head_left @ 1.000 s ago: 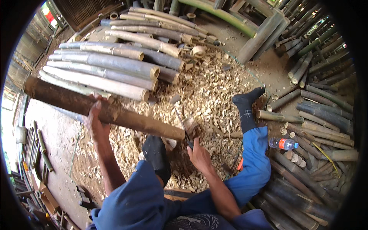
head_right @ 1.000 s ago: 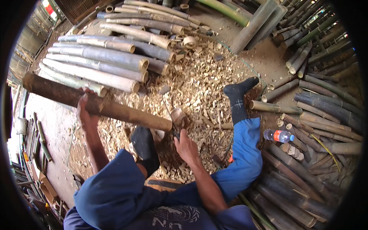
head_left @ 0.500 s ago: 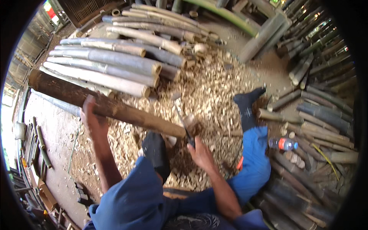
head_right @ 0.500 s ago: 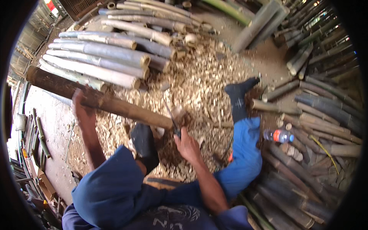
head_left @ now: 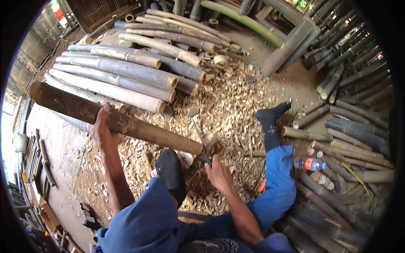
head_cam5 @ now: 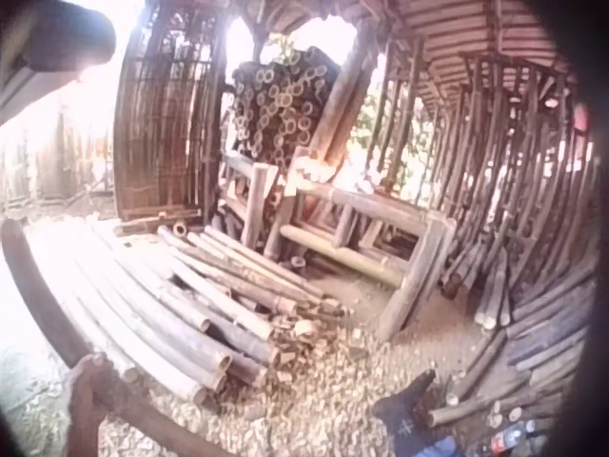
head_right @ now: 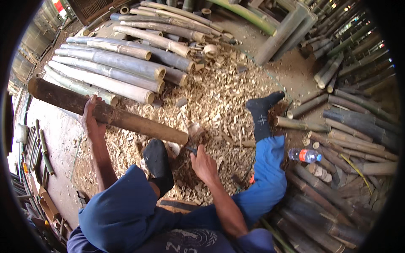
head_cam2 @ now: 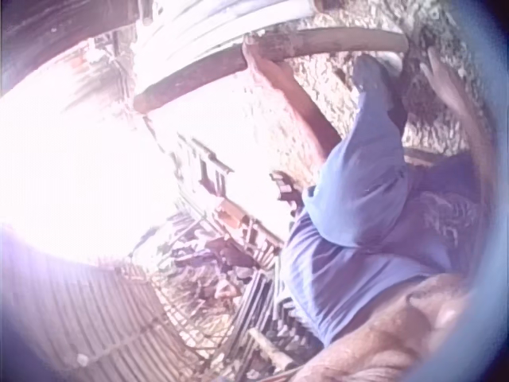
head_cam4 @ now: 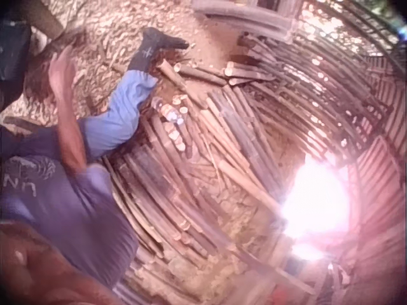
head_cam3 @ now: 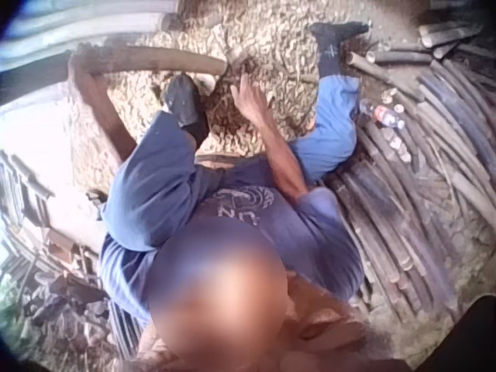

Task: The person shaves the outer layer of a bamboo pole with a machete and organizes the processed pieces.

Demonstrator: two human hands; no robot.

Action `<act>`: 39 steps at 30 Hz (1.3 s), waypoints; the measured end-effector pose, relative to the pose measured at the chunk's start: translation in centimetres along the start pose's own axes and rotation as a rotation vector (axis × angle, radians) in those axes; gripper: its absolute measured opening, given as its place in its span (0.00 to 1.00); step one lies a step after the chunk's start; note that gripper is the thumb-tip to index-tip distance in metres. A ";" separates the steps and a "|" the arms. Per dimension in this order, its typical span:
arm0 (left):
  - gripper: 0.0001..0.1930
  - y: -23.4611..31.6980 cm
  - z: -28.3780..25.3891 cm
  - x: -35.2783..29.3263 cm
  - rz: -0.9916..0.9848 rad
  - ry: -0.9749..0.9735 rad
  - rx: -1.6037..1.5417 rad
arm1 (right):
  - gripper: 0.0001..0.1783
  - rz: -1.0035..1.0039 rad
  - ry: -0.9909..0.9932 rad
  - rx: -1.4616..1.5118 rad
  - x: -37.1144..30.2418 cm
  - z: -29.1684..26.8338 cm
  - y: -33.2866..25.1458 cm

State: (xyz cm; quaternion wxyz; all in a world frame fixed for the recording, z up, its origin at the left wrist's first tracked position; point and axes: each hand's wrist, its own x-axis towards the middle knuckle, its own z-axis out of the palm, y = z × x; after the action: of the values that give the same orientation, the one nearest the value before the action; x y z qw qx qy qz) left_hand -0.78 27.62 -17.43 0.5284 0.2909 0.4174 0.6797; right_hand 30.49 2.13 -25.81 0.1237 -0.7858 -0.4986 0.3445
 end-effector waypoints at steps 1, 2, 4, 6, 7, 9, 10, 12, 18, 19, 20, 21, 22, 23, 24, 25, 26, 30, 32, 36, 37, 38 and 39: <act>0.11 -0.1 -1.0 -0.7 -0.005 0.008 0.023 | 0.20 0.059 -0.086 0.077 -1.5 -0.3 -0.4; 0.13 0.3 -2.0 -0.2 -0.042 -0.114 0.014 | 0.21 -0.002 -0.043 0.106 -1.4 -1.0 -0.9; 0.17 0.7 -2.7 -0.2 -0.006 -0.239 -0.087 | 0.20 -0.125 0.139 0.147 -3.2 -4.7 -5.1; 0.24 0.7 -2.7 -0.2 0.001 -0.368 -0.158 | 0.20 -0.271 0.327 0.259 -4.1 -5.5 -6.0; 0.25 0.5 -2.6 -0.2 -0.003 -0.379 -0.166 | 0.19 -0.333 0.393 0.330 -4.3 -4.9 -5.7; 0.25 0.0 -1.6 -0.3 -0.021 -0.414 -0.195 | 0.18 -0.359 0.449 0.378 -3.5 -1.0 -2.3; 0.26 -0.2 -2.0 -0.5 -0.026 -0.402 -0.183 | 0.19 -0.127 0.184 0.178 -2.5 -0.1 -1.7; 0.28 -0.1 -2.1 0.2 -0.007 -0.400 -0.173 | 0.22 -0.047 0.083 -0.066 -1.3 1.0 0.6; 0.32 2.0 -3.0 -1.0 -0.039 -0.563 -0.150 | 0.22 -0.212 0.230 0.201 -4.8 -5.1 -5.8; 0.33 2.0 -3.4 -1.0 -0.029 -0.571 -0.144 | 0.22 -0.290 0.330 0.250 -5.3 -4.9 -6.0; 0.34 2.5 -3.8 -1.1 -0.030 -0.558 -0.116 | 0.21 -0.364 0.408 0.352 -5.3 -4.2 -6.0; 0.35 2.1 -3.9 -0.9 -0.029 -0.579 -0.120 | 0.21 -0.208 0.244 0.216 -4.8 -2.9 -4.7; 0.37 1.7 -4.0 -0.8 -0.028 -0.599 -0.124 | 0.21 -0.050 0.078 0.083 -3.8 -1.1 -2.9; 0.38 1.4 -3.6 -0.6 -0.016 -0.622 -0.136 | 0.21 0.101 -0.078 -0.052 -2.7 0.3 -1.1; 0.40 2.1 -2.4 -1.0 -0.034 -0.620 -0.130 | 0.21 0.028 0.025 -0.031 -2.0 0.2 -0.2; 0.41 2.9 -1.3 -2.0 -0.052 -0.619 -0.127 | 0.21 0.014 0.028 0.024 -1.1 -0.2 0.9; 0.43 3.6 -1.7 -3.4 -0.100 -0.594 -0.095 | 0.22 0.016 -0.012 0.090 -1.8 -0.6 0.3; 0.27 3.2 -4.3 -2.5 0.097 -0.165 -0.280 | 0.21 -0.115 0.152 0.200 -4.5 -3.3 -3.5; 0.25 2.9 -4.9 -2.1 0.092 -0.191 -0.215 | 0.19 -0.162 0.220 0.251 -5.3 -4.8 -5.0; 0.23 2.8 -4.4 -1.9 0.069 -0.291 -0.217 | 0.17 -0.415 0.471 0.360 -5.2 -3.2 -4.5; 0.23 2.5 -3.9 -1.9 0.060 -0.316 -0.217 | 0.18 -0.354 0.427 0.332 -4.0 -0.5 -1.9; 0.23 2.5 -4.1 -2.0 0.050 -0.330 -0.213 | 0.19 -0.125 0.173 0.166 -2.7 0.3 -1.3; 0.24 2.2 -4.0 -1.9 0.048 -0.352 -0.223 | 0.20 0.097 -0.065 -0.005 -1.1 0.4 -0.7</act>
State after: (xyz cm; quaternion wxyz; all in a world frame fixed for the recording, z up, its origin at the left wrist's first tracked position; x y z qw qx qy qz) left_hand -4.69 24.50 -17.32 0.6057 0.3546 0.2339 0.6728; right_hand 29.42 1.49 -25.25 0.0888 -0.7978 -0.4644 0.3743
